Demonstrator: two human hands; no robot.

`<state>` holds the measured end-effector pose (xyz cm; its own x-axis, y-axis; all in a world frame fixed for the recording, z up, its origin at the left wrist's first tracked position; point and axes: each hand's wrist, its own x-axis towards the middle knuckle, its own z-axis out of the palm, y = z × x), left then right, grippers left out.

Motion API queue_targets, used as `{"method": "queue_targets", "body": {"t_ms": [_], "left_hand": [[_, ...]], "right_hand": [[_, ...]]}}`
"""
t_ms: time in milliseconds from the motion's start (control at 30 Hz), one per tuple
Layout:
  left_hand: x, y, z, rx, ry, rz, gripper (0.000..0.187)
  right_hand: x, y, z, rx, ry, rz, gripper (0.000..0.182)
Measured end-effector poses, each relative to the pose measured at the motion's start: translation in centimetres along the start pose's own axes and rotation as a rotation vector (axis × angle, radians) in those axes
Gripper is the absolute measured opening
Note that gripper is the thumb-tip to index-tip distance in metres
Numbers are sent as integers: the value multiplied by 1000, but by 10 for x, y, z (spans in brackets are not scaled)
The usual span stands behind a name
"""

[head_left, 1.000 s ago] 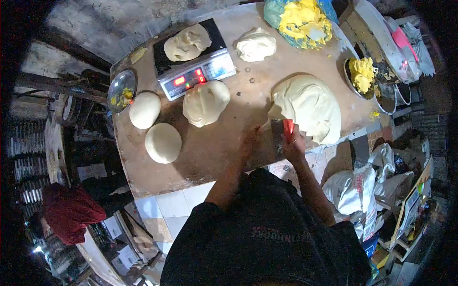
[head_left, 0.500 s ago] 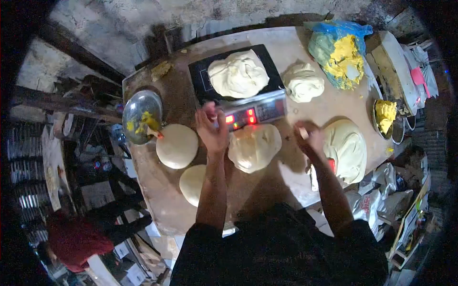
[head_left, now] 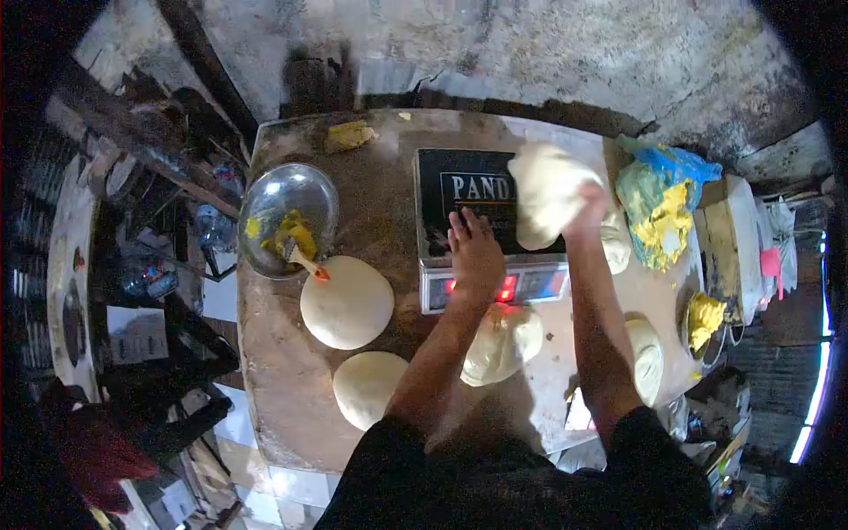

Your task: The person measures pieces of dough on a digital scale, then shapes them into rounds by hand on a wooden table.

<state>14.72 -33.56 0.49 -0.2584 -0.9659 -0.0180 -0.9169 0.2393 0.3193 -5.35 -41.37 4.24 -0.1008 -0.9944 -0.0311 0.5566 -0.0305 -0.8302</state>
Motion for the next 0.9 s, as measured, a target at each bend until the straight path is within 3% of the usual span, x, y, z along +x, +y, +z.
{"method": "queue_targets", "body": {"t_ms": [33,100,167,200,233,333,367,400,433,500,567,633,667,700,767,833,900], "left_hand": [[3,6,5,22,7,-52,56],[4,16,-2,41,29,-104,57],[-3,18,-17,-181,1,-128,64],[-20,29,-60,-326,-116,-166,78],[-39,36,-94,-727,-367,-172,97],[-144,89,-93,-1404,27,535,129],[-178,92,-107,-1098,330,568,116],[-207,102,-101,-1111,412,523,103],[-234,107,-87,-1374,314,396,90],[-280,103,-66,-2182,50,-26,66],[-329,80,-61,-2500,105,-341,44],[-378,45,-66,-2244,413,-521,54],[-403,23,-81,-1467,709,-147,55],[-424,3,-96,-653,855,191,56],[-445,-15,-117,-1013,1019,68,45],[-449,-52,-127,-1073,1148,-373,43],[-454,-109,-114,-1263,1228,-597,41]], "right_hand": [[-39,-19,24,255,127,-132,53],[-74,-28,-4,295,150,-250,60],[-118,-42,-11,284,119,-249,62],[-143,-50,-12,250,89,-222,63],[-165,-56,-6,199,38,-182,64],[-234,-71,15,-93,-181,-11,67],[-252,-74,20,-199,-257,44,68],[-269,-75,25,-326,-348,107,69],[-280,-71,28,-428,-434,173,71],[-303,-56,31,-595,-587,315,73],[-312,-7,12,-763,-661,473,80],[-356,-9,32,-196,-888,334,80],[-371,-15,53,-175,-894,335,80],[-383,-22,80,-339,-1066,142,77],[-399,-48,112,-513,-1213,-75,75],[-412,-67,132,-892,-809,-356,59],[-386,-58,101,-781,-646,-305,52]]}}
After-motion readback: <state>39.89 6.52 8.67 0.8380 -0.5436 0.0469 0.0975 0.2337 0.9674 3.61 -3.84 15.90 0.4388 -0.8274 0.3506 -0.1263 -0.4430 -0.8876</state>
